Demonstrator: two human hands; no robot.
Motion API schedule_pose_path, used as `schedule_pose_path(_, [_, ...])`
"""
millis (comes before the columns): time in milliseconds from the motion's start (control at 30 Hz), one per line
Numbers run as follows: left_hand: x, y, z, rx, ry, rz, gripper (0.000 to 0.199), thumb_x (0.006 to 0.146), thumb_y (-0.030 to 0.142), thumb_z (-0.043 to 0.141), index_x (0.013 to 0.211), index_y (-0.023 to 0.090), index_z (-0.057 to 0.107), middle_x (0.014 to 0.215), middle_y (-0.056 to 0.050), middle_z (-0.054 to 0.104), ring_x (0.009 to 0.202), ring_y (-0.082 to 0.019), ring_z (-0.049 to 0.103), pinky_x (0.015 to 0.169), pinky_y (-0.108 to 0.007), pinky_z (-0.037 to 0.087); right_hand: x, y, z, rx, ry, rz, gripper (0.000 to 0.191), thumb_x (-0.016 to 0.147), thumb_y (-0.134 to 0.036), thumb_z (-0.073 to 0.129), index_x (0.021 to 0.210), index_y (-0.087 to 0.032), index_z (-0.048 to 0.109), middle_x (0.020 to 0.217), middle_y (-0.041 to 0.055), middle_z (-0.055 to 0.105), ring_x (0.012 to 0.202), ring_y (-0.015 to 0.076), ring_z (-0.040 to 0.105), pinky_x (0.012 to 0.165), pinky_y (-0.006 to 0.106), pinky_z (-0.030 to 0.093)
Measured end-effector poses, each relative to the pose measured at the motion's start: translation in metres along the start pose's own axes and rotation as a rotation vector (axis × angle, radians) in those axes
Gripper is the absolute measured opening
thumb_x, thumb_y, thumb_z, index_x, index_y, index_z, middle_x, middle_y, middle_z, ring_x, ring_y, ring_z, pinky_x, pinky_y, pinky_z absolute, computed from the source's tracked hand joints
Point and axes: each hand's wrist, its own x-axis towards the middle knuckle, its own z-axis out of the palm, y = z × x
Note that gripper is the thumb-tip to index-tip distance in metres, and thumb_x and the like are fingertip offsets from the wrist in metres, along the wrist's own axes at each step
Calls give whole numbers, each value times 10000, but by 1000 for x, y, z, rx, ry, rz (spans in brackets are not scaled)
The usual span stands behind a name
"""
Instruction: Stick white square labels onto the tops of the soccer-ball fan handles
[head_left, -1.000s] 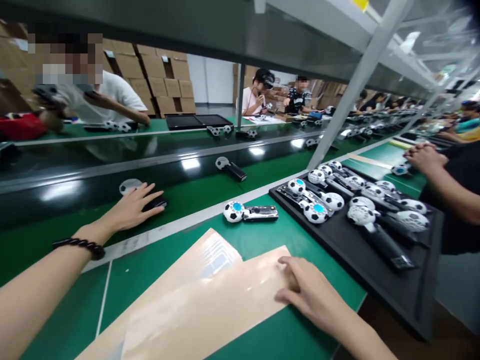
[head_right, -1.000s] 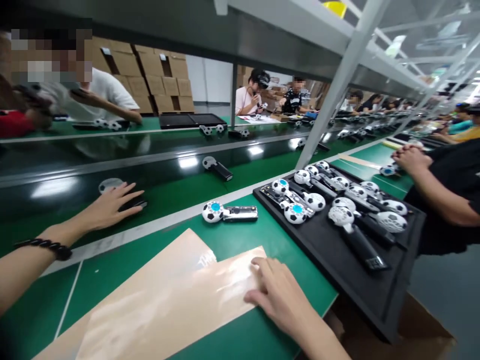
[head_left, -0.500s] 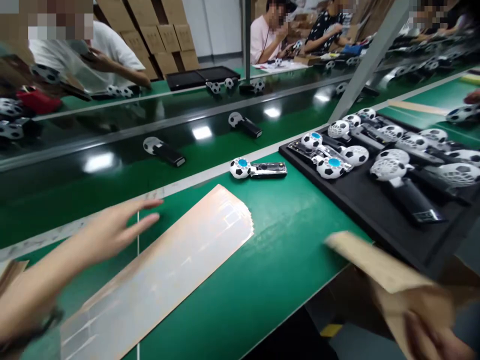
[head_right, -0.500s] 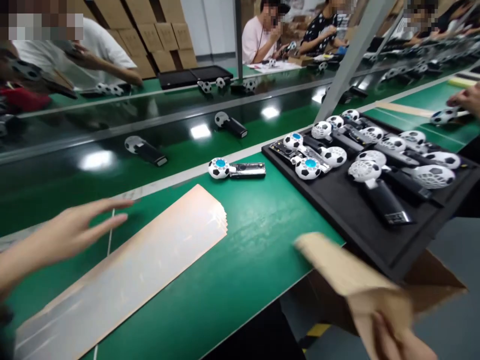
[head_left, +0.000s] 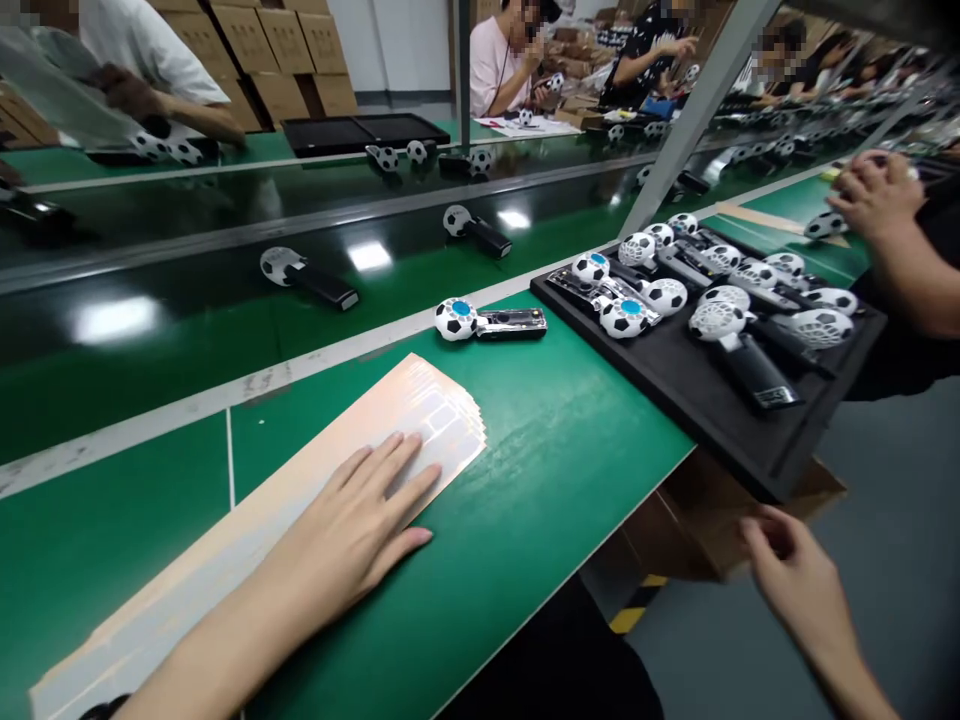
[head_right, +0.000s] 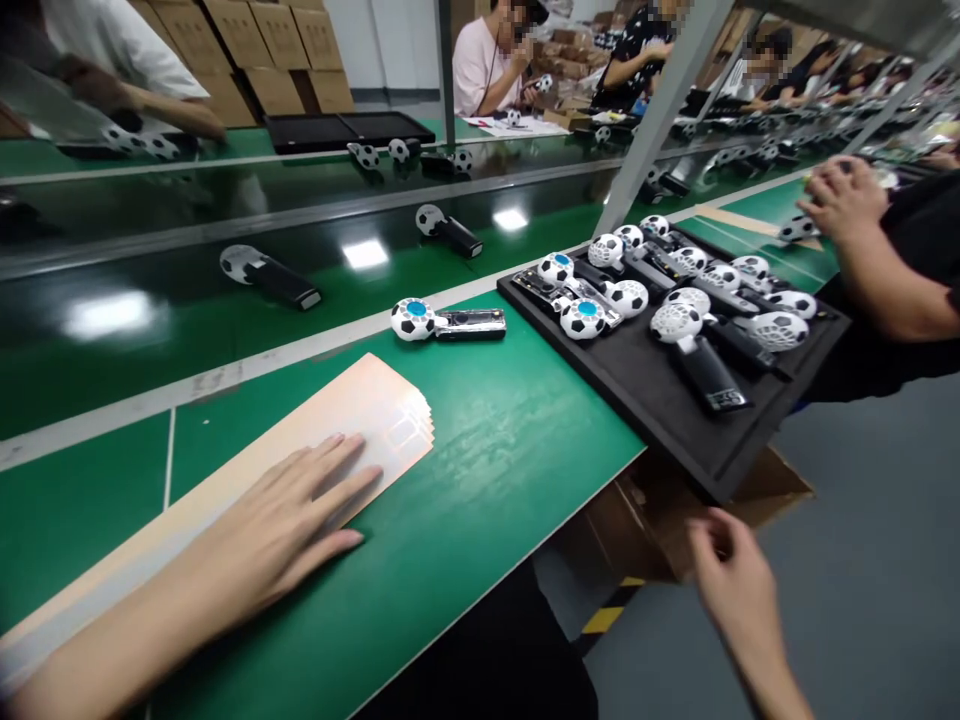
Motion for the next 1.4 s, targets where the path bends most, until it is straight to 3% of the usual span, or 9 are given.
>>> schedule_pose_path(167, [26, -1, 14, 56, -30, -15, 590, 1090, 481, 194, 1403, 223, 622, 1508, -160, 553, 1374, -384, 553, 1072, -555, 474, -1, -122, 65, 222, -302, -551, 251, 994, -323, 499, 924, -255, 730, 885, 54, 769, 826, 204, 736, 771, 310, 604])
schedule_pose_path(300, [27, -3, 17, 58, -61, -21, 558, 1098, 430, 217, 1432, 186, 591, 1501, -149, 563, 1352, -346, 581, 1071, -498, 476, 25, -185, 112, 190, -436, -640, 166, 960, -183, 609, 1089, -174, 712, 1046, 121, 730, 968, 262, 709, 829, 385, 592])
schedule_pose_path(700, [25, -1, 15, 50, -17, -23, 543, 1097, 414, 235, 1397, 174, 618, 1473, -153, 588, 1297, -345, 625, 1031, -492, 492, 42, -196, 112, 143, -626, -552, 98, 953, -98, 597, 953, -162, 670, 976, 106, 685, 876, 243, 678, 792, 376, 536])
schedule_pose_path(933, [24, -3, 19, 81, 46, -2, 522, 1096, 405, 262, 1377, 185, 643, 1440, -133, 621, 1251, -337, 658, 1010, -475, 496, 45, -200, 115, 282, -656, -491, 108, 917, -62, 594, 916, -160, 640, 966, 115, 677, 893, 253, 661, 818, 398, 506])
schedule_pose_path(1067, [19, -4, 16, 120, 71, 10, 523, 1092, 367, 242, 1325, 183, 673, 1408, -132, 649, 1229, -340, 669, 949, -485, 534, 54, -189, 101, 478, -677, -451, 143, 887, -115, 643, 779, -203, 615, 826, 32, 682, 779, 192, 656, 745, 317, 516])
schedule_pose_path(1133, [36, -9, 5, 64, -15, -12, 465, 1077, 328, 301, 1246, 191, 712, 1326, -133, 703, 1156, -332, 702, 896, -465, 560, 63, -177, 89, 599, -634, -373, 138, 927, -236, 626, 792, -215, 604, 763, 10, 685, 711, 170, 665, 672, 275, 533])
schedule_pose_path(1233, [103, -20, -16, -107, -270, -117, 290, 1015, 231, 475, 989, 157, 754, 1051, -131, 776, 958, -307, 740, 852, -435, 572, 77, -163, 73, 728, -488, -222, 251, 966, -431, 573, 830, -220, 563, 704, 13, 694, 629, 168, 685, 600, 268, 560])
schedule_pose_path(1333, [193, -30, -25, -186, -206, -209, 337, 961, 191, 590, 1284, 101, 624, 1396, -219, 608, 1319, -360, 569, 1072, -494, 472, 85, -162, 61, 797, -393, -179, 315, 938, -511, 625, 829, -222, 562, 666, 11, 705, 590, 165, 696, 573, 250, 568])
schedule_pose_path(1400, [237, -40, -23, -220, -229, -259, 329, 908, 174, 655, 1219, 67, 646, 1269, -245, 668, 1206, -356, 643, 997, -458, 520, 88, -164, 55, 815, -372, -195, 304, 918, -498, 674, 829, -218, 596, 640, 11, 711, 579, 163, 704, 556, 228, 572])
